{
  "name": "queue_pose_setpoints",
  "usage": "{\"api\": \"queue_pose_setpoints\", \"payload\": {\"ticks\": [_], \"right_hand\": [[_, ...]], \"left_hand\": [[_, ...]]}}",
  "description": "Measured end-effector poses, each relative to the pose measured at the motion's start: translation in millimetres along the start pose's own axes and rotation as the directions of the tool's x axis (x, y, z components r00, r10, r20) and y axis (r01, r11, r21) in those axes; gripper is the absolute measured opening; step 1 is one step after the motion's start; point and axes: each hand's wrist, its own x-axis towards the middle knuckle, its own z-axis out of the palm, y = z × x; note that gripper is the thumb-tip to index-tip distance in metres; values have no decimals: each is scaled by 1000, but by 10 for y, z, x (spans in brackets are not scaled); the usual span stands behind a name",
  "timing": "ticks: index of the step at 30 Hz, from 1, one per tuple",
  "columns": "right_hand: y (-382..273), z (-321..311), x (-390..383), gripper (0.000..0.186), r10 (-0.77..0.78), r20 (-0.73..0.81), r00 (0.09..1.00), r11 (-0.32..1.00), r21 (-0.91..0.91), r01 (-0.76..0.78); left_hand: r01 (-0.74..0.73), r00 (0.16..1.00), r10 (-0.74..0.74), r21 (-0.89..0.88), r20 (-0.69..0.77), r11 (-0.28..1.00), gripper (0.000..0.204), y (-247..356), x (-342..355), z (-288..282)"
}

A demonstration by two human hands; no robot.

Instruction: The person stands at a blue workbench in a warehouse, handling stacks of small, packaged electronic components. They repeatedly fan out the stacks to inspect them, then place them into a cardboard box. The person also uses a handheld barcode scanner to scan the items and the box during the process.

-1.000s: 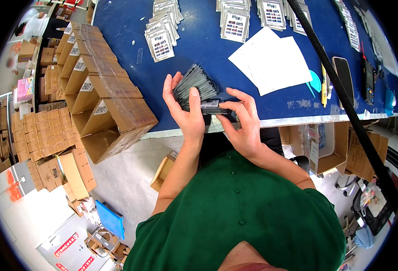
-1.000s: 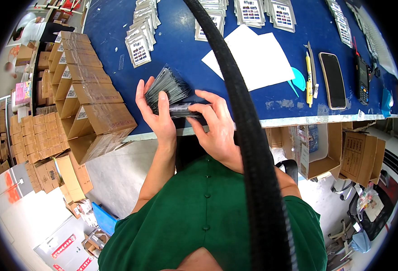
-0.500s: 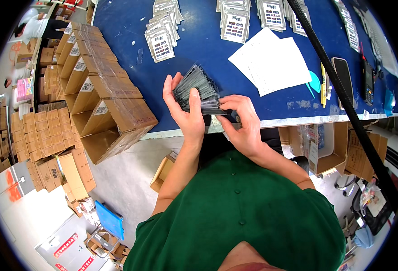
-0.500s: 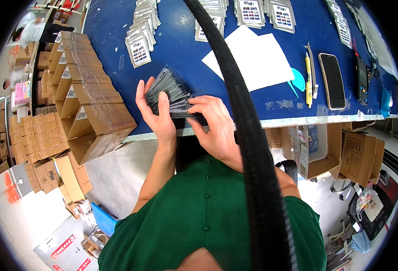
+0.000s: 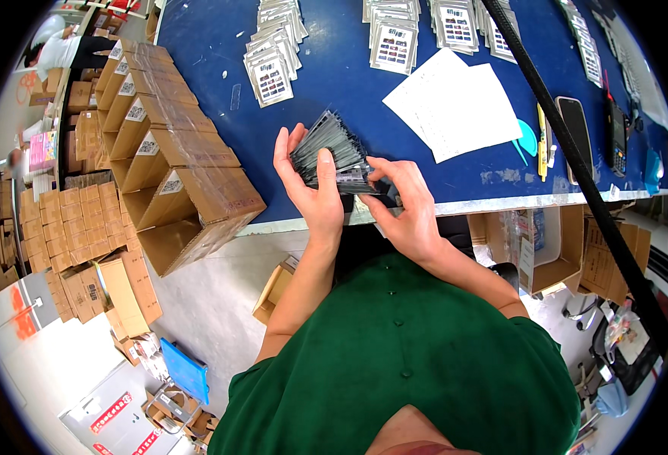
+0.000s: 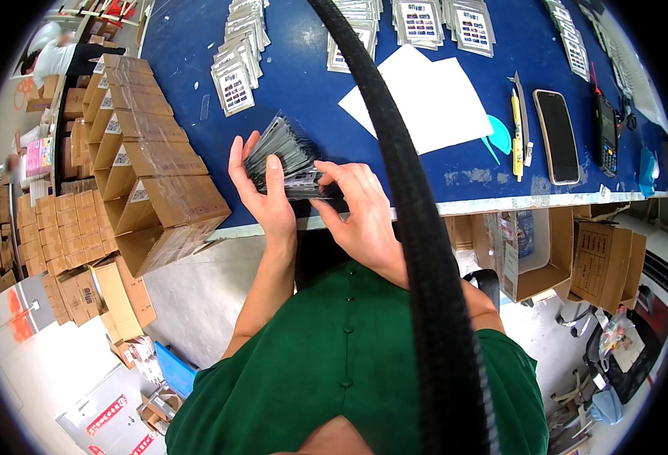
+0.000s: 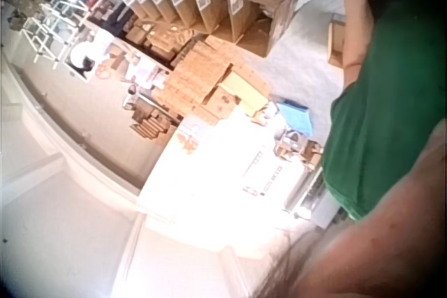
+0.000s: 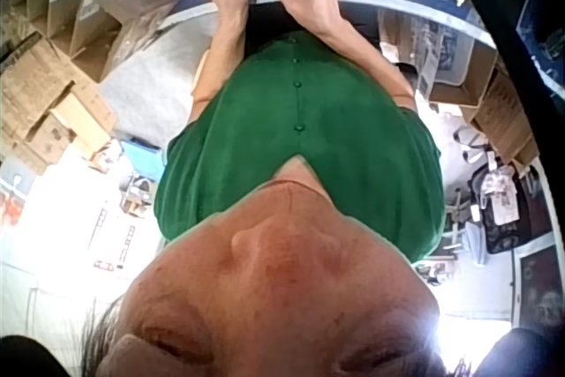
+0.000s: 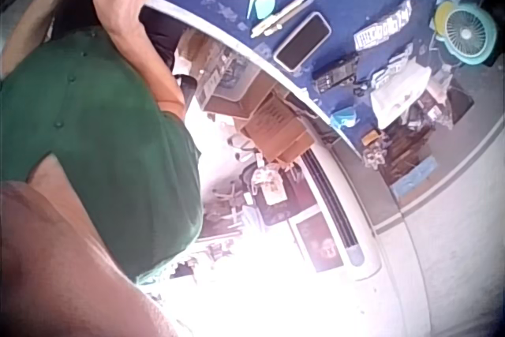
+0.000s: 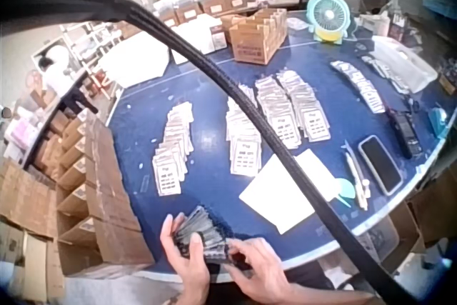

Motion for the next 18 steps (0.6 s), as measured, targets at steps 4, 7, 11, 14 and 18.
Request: {"api": "queue_pose_setpoints", "payload": {"ticks": [4, 7, 11, 14, 18], "right_hand": [[-16, -17, 32, 53, 31, 21, 999, 999, 24, -31], [-8, -18, 40, 53, 37, 18, 999, 999, 34, -37], [-26, -26, 37, 52, 34, 14, 999, 999, 28, -34], [-4, -29, 43, 47, 27, 21, 999, 999, 26, -27], [38, -30, 23, 37, -15, 10, 1000, 1000, 7, 15]], "left_hand": [[-10, 1000, 9, 16, 2, 1000, 62, 2, -1, -4], [-8, 1000, 8, 9, 1, 1000, 62, 11, -3, 5], [-2, 1000, 2, 9, -2, 1000, 61, 7, -3, 6], [-12, 1000, 12, 18, 4, 1000, 60, -13, -2, -4], [-8, 1000, 8, 31, -1, 1000, 59, 3, 0, 8]]}}
